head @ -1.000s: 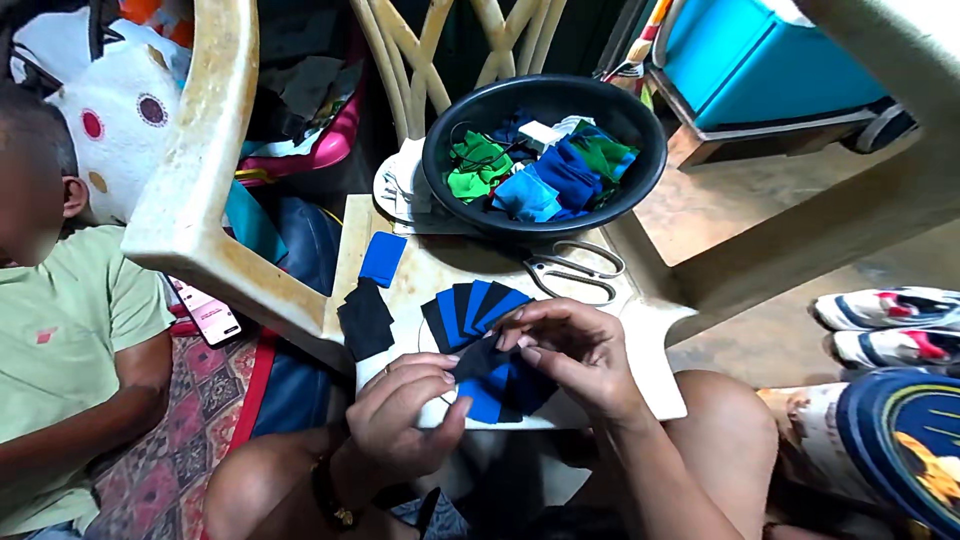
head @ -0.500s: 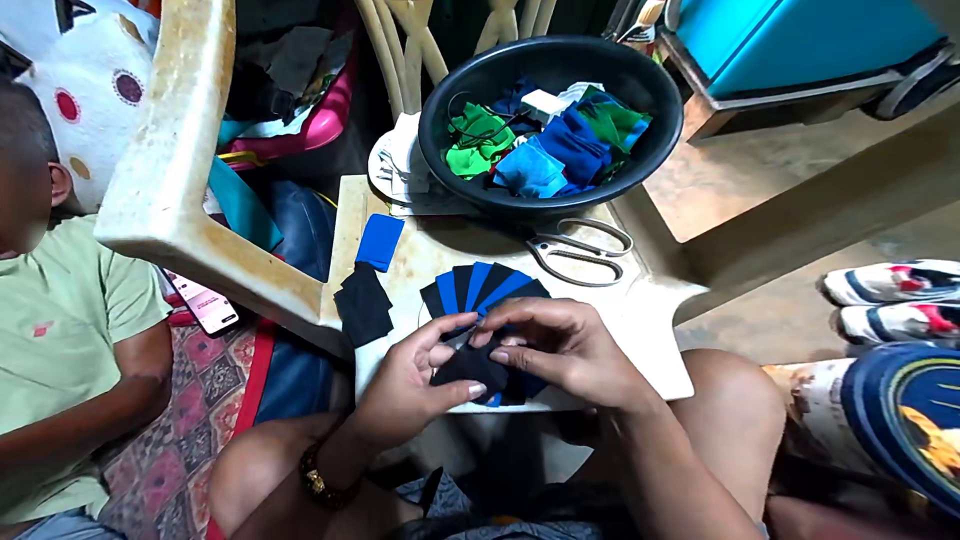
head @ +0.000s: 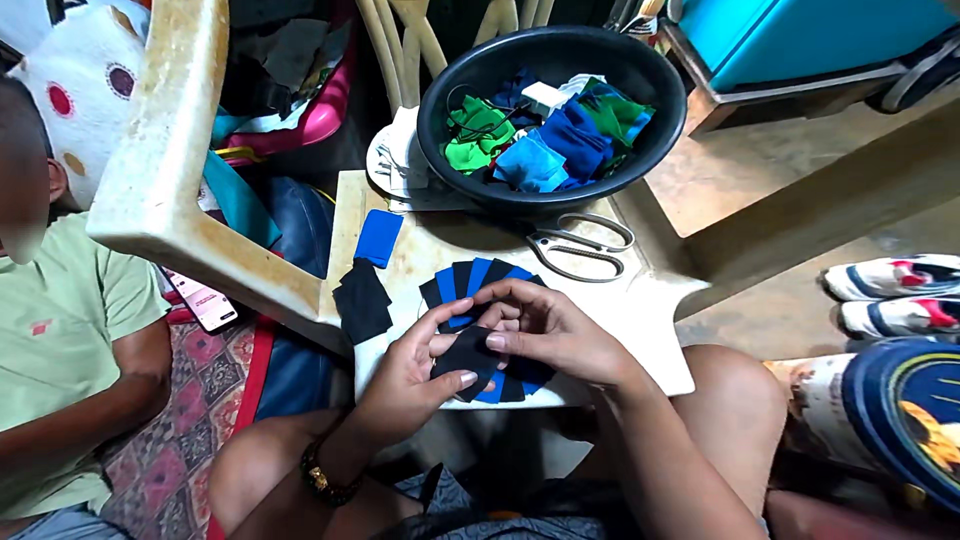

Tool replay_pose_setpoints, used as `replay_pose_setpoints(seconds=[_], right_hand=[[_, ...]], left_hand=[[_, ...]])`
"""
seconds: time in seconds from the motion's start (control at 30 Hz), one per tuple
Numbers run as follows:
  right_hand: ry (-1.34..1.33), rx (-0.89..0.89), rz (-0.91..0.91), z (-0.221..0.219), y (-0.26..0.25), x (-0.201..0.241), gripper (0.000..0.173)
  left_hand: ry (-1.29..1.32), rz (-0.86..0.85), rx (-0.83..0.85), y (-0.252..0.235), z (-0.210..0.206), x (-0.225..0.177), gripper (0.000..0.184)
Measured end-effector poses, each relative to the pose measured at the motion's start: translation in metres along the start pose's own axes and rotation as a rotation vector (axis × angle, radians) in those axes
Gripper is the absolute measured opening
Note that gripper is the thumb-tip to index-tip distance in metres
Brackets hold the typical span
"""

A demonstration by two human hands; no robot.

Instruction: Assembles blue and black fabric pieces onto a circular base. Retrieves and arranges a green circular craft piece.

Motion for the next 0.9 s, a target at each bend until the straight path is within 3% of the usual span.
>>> replay_pose_setpoints(seconds=[0.13,0.3,0.53,0.9], right_hand=[[0.013,-0.122,0.011,-0.002,0.000,0.001,0.034],[0.259,-0.076,0.103,0.006,0.004,-0.001,0.013],[0.515,0.004,0.065,0.004,0.004,0.001,0.011],[0.685,0.014,0.199,0.002,0.002,-0.008,0.012]], left_hand=[[-0.098,-0.009,-0.043,0.001,0.001,0.002,0.060],[-0.287,0.144,-0.103,0.003,0.004,-0.006,0.053],[-0.497,0.172,-0.020,0.005,0.008,-0.008,0.008],[-0.572,0.336,0.038,0.003,0.007,-0.009,0.006]])
Point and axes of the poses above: each hand's wrist, its own y-axis away from the middle knuckle, its own z-axis out of the back of the hand, x = y × z, the point moved 1 cm from there along -y, towards the middle knuckle, and after that the axes turned 11 degrees about -y, right-handed, at the moved point
